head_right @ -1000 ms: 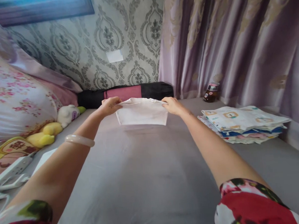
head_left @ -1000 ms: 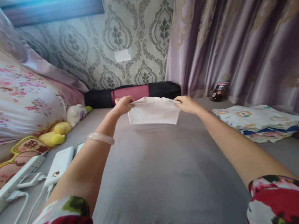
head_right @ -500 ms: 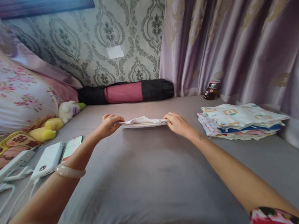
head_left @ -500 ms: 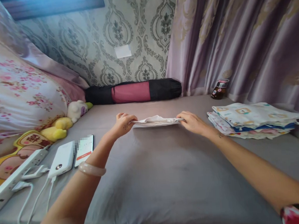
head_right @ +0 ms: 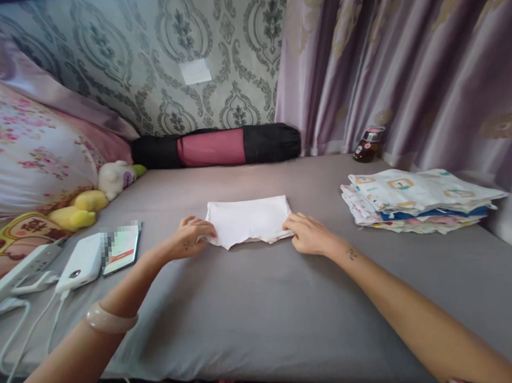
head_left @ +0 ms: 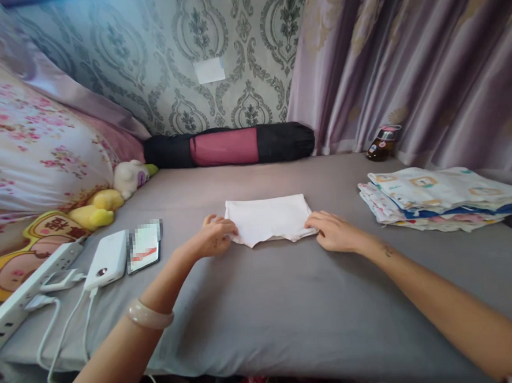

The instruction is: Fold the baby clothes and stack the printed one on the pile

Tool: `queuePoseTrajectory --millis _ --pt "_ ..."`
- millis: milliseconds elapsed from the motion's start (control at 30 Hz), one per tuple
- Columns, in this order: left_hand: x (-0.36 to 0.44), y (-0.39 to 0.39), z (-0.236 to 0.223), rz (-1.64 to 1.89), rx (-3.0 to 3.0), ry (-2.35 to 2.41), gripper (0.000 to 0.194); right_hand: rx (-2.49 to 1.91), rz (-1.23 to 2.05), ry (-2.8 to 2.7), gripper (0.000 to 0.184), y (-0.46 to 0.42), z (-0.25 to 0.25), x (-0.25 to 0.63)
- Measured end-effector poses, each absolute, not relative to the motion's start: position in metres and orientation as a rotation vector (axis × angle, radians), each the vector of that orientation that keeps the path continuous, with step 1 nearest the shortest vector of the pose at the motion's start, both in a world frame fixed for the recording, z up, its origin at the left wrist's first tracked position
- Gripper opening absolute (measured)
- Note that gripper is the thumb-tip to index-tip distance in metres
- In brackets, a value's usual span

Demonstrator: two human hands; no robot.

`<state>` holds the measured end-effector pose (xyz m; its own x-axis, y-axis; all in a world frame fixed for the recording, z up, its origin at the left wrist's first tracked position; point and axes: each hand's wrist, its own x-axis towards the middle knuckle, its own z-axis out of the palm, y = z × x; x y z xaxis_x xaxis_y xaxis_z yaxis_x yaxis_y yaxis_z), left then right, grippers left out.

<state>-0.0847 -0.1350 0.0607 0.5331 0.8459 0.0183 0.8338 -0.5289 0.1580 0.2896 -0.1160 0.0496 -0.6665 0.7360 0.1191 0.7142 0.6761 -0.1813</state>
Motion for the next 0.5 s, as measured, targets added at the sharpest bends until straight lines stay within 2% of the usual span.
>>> queuePoseTrajectory --millis 133,267,500 --pt "-0.061 -0.125 0.065 0.266 2.507 1.643 0.031 -1.352 0.189 -2.592 0.031 -0.103 0.059 0.258" --pt "-0.009 -0.113 0.058 0.424 2.429 1.867 0.036 -1.353 0.101 -2.481 0.042 -0.087 0.051 0.206" --pt "0.033 -0.100 0.027 0.245 2.423 1.932 0.053 -1.497 0.179 -2.577 0.059 -0.074 0.025 0.168"
